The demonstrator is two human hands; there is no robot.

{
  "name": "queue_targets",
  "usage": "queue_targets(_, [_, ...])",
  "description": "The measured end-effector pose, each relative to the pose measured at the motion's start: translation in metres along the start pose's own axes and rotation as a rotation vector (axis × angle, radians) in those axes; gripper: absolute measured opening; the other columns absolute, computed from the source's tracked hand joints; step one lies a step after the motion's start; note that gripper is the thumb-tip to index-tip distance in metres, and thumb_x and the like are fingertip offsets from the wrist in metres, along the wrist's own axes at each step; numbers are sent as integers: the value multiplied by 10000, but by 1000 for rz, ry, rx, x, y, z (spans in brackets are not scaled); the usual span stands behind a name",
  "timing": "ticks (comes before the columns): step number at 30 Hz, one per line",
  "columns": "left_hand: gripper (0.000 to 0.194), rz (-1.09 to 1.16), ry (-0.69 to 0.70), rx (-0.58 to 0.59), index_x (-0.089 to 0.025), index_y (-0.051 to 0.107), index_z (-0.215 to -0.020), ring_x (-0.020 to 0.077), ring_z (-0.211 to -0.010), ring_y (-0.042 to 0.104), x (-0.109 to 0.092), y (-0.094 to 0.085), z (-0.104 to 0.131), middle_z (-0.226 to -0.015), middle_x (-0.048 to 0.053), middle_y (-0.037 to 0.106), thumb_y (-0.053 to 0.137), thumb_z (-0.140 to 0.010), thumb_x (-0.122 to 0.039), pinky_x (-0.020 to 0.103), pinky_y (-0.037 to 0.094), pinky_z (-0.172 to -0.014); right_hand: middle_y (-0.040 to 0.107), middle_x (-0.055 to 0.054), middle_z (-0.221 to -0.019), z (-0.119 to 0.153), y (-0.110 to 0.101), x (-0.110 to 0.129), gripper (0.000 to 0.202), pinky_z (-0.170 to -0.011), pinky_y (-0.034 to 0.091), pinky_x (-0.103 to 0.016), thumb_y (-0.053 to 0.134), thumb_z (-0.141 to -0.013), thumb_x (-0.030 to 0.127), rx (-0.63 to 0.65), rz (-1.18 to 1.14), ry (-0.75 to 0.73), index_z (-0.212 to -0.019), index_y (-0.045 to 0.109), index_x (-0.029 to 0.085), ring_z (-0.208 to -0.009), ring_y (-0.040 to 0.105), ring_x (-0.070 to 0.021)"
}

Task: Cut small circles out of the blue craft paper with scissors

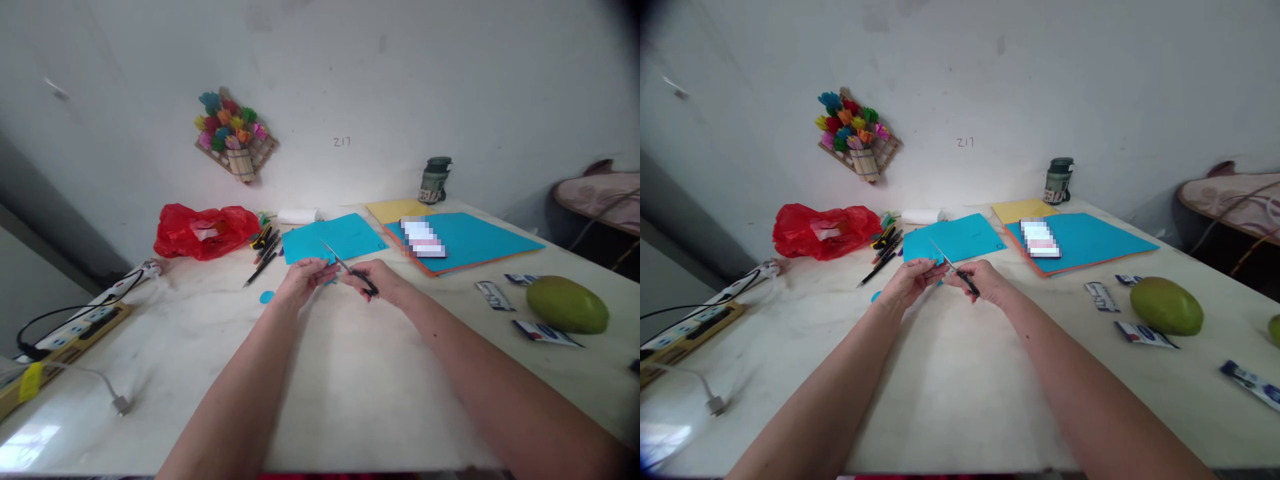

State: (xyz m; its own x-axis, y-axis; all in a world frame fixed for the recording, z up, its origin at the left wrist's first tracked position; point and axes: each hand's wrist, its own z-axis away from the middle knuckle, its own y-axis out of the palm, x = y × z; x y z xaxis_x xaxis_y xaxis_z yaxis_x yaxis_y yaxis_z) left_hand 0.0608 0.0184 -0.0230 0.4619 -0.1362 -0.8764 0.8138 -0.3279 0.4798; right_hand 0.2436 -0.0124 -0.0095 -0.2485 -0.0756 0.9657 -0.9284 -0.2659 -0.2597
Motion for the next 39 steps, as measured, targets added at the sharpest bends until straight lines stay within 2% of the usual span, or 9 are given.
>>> queue_targets(12, [142, -30, 11, -26, -112, 592, -682, 246, -826, 672, -3, 1, 1, -810, 108, 704, 711, -647, -181, 374, 479, -830, 451, 63, -412, -6, -1, -9, 333, -308, 335, -192, 709, -613, 433, 4, -56, -18, -730, 610, 137, -324, 400, -59])
queue_targets(19, [234, -135, 21, -19, -126, 541, -700, 226, -735, 679, -7, 0, 4, -744, 86, 696, 743, -601, -189, 358, 492, -758, 459, 60, -424, -3, -11, -6, 316, -311, 330, -180, 695, -636, 419, 50, -24, -48, -730, 592, 136, -326, 410, -56])
queue_targets(23, [261, -175, 5, 22, -132, 536, -702, 208, -672, 673, -9, 1, 5, -694, 63, 685, 756, -577, -195, 344, 503, -717, 530, 31, -503, 0, -16, -2, 289, -378, 377, -192, 690, -655, 360, 1, -69, -39, -800, 580, 135, -382, 478, -71])
queue_targets(28, [221, -247, -47, 132, -127, 568, -690, 176, -635, 653, -9, 2, 7, -699, 54, 675, 748, -583, -197, 335, 513, -707, 602, -6, -669, -2, -16, -5, 364, -505, 419, -210, 722, -620, 293, -15, -166, -96, -914, 564, 146, -562, 580, -107])
queue_targets(33, [173, -324, -83, 208, -125, 590, -678, 147, -599, 626, -5, 3, 7, -645, 19, 633, 732, -591, -170, 309, 518, -676, 609, -8, -744, -5, -13, -8, 395, -599, 456, -253, 720, -609, 310, 16, -240, -166, -929, 544, 160, -602, 588, -114])
queue_targets(39, [165, -409, -135, 257, -126, 587, -681, 128, -571, 607, -3, 4, 6, -638, 12, 623, 718, -585, -154, 243, 486, -603, 578, 20, -701, -3, -8, -3, 364, -619, 465, -262, 703, -594, 253, 39, -245, -177, -910, 547, 163, -574, 564, -97])
